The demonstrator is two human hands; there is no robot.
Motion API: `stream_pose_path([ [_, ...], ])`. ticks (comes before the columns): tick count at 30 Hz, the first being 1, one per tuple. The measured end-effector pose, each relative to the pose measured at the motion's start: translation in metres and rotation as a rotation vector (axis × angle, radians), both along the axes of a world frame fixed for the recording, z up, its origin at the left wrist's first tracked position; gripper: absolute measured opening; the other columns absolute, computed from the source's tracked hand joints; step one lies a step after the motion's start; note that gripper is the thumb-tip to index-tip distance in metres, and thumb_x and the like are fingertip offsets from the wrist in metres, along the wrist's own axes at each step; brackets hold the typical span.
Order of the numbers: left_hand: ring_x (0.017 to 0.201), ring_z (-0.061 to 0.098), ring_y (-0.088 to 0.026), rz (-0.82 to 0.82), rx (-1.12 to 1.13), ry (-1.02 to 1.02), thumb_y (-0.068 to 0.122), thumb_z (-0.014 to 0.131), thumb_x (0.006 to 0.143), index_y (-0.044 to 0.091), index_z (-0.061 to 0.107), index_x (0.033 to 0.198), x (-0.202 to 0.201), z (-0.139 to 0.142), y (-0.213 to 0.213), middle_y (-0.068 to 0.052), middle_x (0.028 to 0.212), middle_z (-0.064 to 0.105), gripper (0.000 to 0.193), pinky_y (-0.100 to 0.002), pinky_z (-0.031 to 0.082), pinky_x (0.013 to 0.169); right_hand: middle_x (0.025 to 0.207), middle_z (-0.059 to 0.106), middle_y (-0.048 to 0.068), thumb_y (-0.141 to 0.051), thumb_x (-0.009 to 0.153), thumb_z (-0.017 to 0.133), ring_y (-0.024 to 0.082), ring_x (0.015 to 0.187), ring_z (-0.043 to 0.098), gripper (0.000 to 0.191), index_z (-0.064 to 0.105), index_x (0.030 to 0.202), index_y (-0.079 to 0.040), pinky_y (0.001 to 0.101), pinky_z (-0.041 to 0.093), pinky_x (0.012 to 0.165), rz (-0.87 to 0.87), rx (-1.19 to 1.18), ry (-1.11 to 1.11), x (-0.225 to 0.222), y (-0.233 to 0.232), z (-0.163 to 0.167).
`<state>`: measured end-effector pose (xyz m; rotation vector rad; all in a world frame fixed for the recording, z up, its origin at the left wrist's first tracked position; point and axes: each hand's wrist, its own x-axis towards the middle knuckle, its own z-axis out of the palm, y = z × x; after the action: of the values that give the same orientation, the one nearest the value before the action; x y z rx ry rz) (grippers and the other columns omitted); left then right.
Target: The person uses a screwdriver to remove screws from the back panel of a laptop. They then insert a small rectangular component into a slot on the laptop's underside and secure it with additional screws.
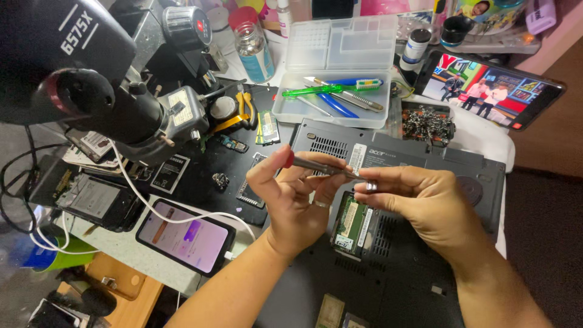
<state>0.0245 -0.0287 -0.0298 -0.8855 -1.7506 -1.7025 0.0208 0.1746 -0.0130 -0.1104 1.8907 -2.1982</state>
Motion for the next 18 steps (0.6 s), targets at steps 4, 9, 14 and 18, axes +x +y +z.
stream_pose_path([
  [4,0.097,0.074,-0.025,0.046,-0.071,0.099,-0.016,0.069,0.098,0.014,0.014,0.142,0.002,0.006,0.001,-0.023,0.12,0.065,0.077,-0.031,0.065,0.084,0.102,0.08,0.016,0.004,0.084,0.072,0.02,0.093,0.078,0.03,0.074,0.113,0.008,0.0326,0.062,0.087,0.015,-0.048,0.016,-0.002,-0.001,0.0],
  [9,0.1,0.074,-0.027,0.041,-0.144,0.267,-0.017,0.07,0.094,0.01,0.02,0.132,0.003,0.013,-0.001,-0.025,0.118,0.064,0.068,-0.028,0.063,0.08,0.101,0.08,0.016,0.004,0.084,0.072,0.02,0.092,0.078,0.03,0.075,0.114,0.007,0.0321,0.062,0.086,0.009,-0.02,0.009,-0.002,0.001,-0.002],
  [14,0.094,0.076,-0.028,0.115,-0.193,0.19,-0.017,0.072,0.091,0.009,0.021,0.126,0.004,0.013,-0.004,-0.026,0.113,0.065,0.067,-0.031,0.065,0.08,0.1,0.081,0.016,0.005,0.08,0.073,0.02,0.092,0.078,0.033,0.075,0.113,0.006,0.0325,0.063,0.085,0.013,0.011,-0.012,-0.004,0.002,0.0],
  [18,0.1,0.077,-0.026,0.051,-0.157,0.08,-0.013,0.075,0.095,0.013,0.018,0.124,0.004,0.009,-0.006,-0.024,0.117,0.066,0.069,-0.028,0.066,0.081,0.098,0.081,0.018,0.006,0.082,0.072,0.022,0.091,0.078,0.029,0.075,0.11,0.007,0.0331,0.063,0.085,-0.006,-0.019,-0.059,-0.004,0.003,0.002],
])
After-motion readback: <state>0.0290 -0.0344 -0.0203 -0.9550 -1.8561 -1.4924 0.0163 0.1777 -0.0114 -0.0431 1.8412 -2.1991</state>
